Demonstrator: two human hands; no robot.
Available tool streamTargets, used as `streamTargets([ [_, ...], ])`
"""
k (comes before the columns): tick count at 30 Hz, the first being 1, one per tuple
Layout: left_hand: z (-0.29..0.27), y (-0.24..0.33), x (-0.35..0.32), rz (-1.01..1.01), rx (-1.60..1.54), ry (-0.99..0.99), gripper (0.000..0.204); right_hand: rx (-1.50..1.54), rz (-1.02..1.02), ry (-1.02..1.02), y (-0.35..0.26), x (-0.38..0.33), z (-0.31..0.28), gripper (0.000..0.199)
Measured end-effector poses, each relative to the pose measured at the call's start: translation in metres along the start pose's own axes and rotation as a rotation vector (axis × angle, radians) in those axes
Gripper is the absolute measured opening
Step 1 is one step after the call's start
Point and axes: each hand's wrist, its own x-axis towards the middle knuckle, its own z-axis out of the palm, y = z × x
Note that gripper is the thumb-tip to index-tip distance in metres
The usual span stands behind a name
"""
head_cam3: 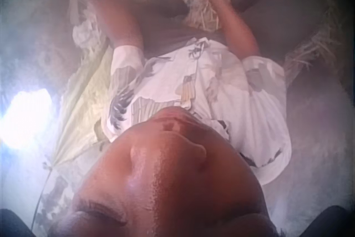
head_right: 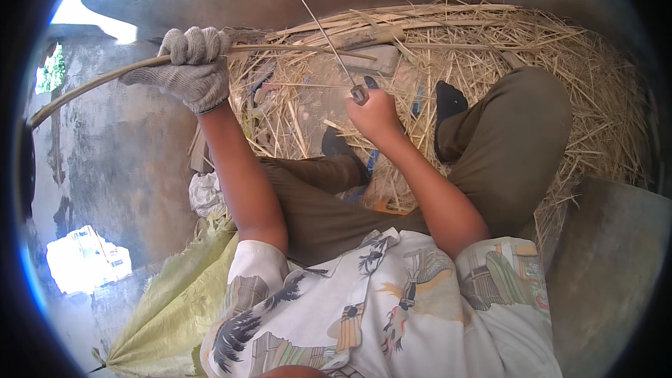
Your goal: The person sits cross-legged on a straw-covered floor and uses a knife to split a long bamboo pole into thin strips. They hold the pole with a gloved left hand and carefully shave the bamboo with the knife in their right hand, creating a pile of bamboo strips.
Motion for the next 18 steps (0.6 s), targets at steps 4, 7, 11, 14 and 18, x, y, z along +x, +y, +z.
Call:
streamTargets([
  [4, 0.003, -0.002, 0.002, 0.022, -0.016, -0.146, 0.072, -0.005, -0.011, 0.039, 0.036, -0.004, 0.010, 0.029],
  [7, 0.002, 0.000, 0.002, -0.042, -0.081, -0.250, 0.074, -0.253, 0.231, 0.009, 0.080, 0.003, 0.017, 0.026],
  [11, -0.006, 0.004, 0.001, -0.042, -0.110, -0.164, 0.075, -0.167, 0.351, -0.073, 0.055, 0.003, 0.008, 0.023],
  [14, -0.009, 0.000, 0.000, -0.038, -0.102, -0.069, 0.074, 0.203, 0.538, -0.198, 0.040, 0.001, 0.003, 0.021],
  [18, -0.012, -0.002, 0.000, -0.037, -0.122, -0.116, 0.078, 0.393, 0.411, -0.224, 0.021, 0.002, 0.002, 0.025],
])
